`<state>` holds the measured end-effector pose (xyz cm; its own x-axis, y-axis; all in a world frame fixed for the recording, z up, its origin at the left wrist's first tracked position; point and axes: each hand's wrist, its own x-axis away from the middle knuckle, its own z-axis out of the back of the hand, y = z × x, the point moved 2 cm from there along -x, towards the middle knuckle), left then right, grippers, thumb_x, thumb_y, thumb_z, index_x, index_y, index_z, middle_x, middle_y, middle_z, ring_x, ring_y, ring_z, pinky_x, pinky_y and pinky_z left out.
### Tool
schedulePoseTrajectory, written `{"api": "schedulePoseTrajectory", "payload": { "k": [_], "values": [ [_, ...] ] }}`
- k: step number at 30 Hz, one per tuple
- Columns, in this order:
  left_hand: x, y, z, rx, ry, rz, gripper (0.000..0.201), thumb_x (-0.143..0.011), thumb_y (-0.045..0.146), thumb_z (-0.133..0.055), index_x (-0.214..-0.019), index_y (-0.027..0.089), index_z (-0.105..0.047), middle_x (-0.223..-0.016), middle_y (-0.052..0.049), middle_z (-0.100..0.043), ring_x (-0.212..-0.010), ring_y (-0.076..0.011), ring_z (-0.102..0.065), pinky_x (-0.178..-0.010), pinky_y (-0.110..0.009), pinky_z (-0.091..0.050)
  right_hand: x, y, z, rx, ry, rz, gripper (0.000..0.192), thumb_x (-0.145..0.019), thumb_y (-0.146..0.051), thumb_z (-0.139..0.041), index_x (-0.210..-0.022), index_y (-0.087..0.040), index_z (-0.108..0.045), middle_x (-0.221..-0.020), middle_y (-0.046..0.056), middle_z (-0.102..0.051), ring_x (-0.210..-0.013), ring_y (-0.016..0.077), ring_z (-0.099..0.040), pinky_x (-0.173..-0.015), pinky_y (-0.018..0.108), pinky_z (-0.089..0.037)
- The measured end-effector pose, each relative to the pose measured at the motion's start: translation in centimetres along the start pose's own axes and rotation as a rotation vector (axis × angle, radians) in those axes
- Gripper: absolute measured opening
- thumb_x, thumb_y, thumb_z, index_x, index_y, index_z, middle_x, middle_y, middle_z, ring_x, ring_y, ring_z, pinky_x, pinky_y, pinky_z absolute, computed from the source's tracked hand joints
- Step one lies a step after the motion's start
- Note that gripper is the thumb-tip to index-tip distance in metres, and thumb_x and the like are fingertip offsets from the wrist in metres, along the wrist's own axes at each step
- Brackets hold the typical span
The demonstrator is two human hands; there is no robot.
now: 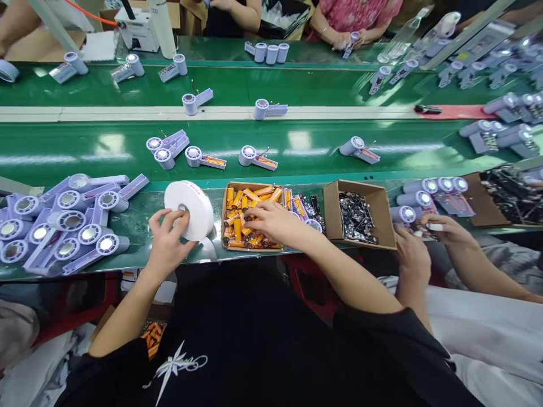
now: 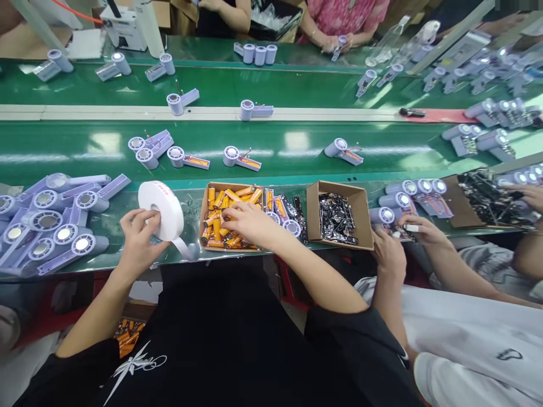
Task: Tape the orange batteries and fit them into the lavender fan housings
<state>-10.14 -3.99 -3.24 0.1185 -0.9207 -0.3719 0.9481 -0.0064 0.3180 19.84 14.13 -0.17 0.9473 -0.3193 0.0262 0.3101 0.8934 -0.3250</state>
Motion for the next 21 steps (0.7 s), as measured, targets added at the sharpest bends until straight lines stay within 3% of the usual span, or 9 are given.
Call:
{"api": "schedulePoseTrajectory", "payload": {
  "k": [3, 6, 8, 11, 15, 18, 21],
  "values": [
    [-0.2, 0.6, -0.3, -0.027, -0.030, -0.037, 0.053, -0.090, 0.030, -0.079, -0.142, 0.033, -0.071, -0.134, -0.014, -0.073, -0.141, -0.0419, -0.051, -0.123, -0.064, -0.042, -0.7, 1.7, -0.3, -0.352, 0.163, -0.057, 0.021, -0.104, -0.028, -0.074, -0.120, -0.025, -0.088, -0.131, 0.013, -0.083, -0.132, 0.0336, -0.070, -0.120, 0.061, -0.056],
    [-0.1, 1.1, -0.1, -0.050, -0.041, -0.097, 0.054, -0.090, 0.023, -0.076, -0.143, 0.034, -0.073, -0.132, -0.013, -0.075, -0.139, -0.0416, -0.053, -0.121, -0.064, -0.044, -0.5, 1.6, -0.3, -0.839, 0.454, -0.287, 0.040, -0.107, -0.052, -0.069, -0.133, -0.025, -0.084, -0.127, 0.011, -0.086, -0.122, 0.0293, -0.079, -0.113, 0.053, -0.064],
    [-0.1, 1.5, 0.3, -0.059, -0.054, -0.130, 0.058, -0.089, 0.020, -0.075, -0.144, 0.036, -0.073, -0.132, -0.013, -0.077, -0.138, -0.0416, -0.053, -0.118, -0.063, -0.047, -0.5, 0.1, -0.1, -1.038, 0.549, -0.358, 0.053, -0.101, -0.061, -0.075, -0.142, -0.027, -0.081, -0.133, 0.009, -0.086, -0.121, 0.0286, -0.082, -0.112, 0.051, -0.067],
    [0.0, 2.1, 0.8, -0.067, -0.080, -0.139, 0.070, -0.084, 0.017, -0.076, -0.150, 0.039, -0.072, -0.133, -0.012, -0.078, -0.136, -0.0422, -0.053, -0.114, -0.062, -0.051, -1.1, -3.1, 0.1, -1.070, 0.597, -0.367, 0.050, -0.091, -0.056, -0.088, -0.134, -0.030, -0.085, -0.134, 0.007, -0.086, -0.123, 0.0312, -0.084, -0.115, 0.053, -0.067],
    [0.2, 2.5, 0.9, -0.100, -0.057, -0.147, 0.074, -0.086, 0.016, -0.074, -0.155, 0.041, -0.069, -0.135, -0.010, -0.079, -0.128, -0.0408, -0.054, -0.110, -0.064, -0.050, -1.8, -5.3, -0.8, -1.035, 0.655, -0.447, 0.037, -0.091, -0.049, -0.088, -0.123, -0.030, -0.089, -0.130, 0.009, -0.087, -0.123, 0.0356, -0.084, -0.117, 0.057, -0.067],
    [0.0, 2.6, 1.0, -0.119, -0.036, -0.135, 0.079, -0.086, 0.019, -0.074, -0.160, 0.044, -0.064, -0.137, -0.008, -0.078, -0.124, -0.0403, -0.053, -0.109, -0.065, -0.048, -2.3, -5.4, -2.1, -1.198, 0.616, -0.473, 0.053, -0.083, -0.049, -0.094, -0.131, -0.028, -0.082, -0.129, 0.008, -0.087, -0.127, 0.0350, -0.083, -0.112, 0.055, -0.070],
    [-0.5, 3.2, 1.1, -0.133, 0.004, -0.121, 0.079, -0.090, 0.021, -0.074, -0.163, 0.045, -0.061, -0.137, -0.008, -0.078, -0.120, -0.0393, -0.052, -0.113, -0.066, -0.044, -3.5, -6.0, -3.5, -1.399, 0.557, -0.464, 0.073, -0.074, -0.050, -0.100, -0.137, -0.025, -0.074, -0.107, 0.003, -0.089, -0.118, 0.0325, -0.086, -0.109, 0.053, -0.071]
  ]
}}
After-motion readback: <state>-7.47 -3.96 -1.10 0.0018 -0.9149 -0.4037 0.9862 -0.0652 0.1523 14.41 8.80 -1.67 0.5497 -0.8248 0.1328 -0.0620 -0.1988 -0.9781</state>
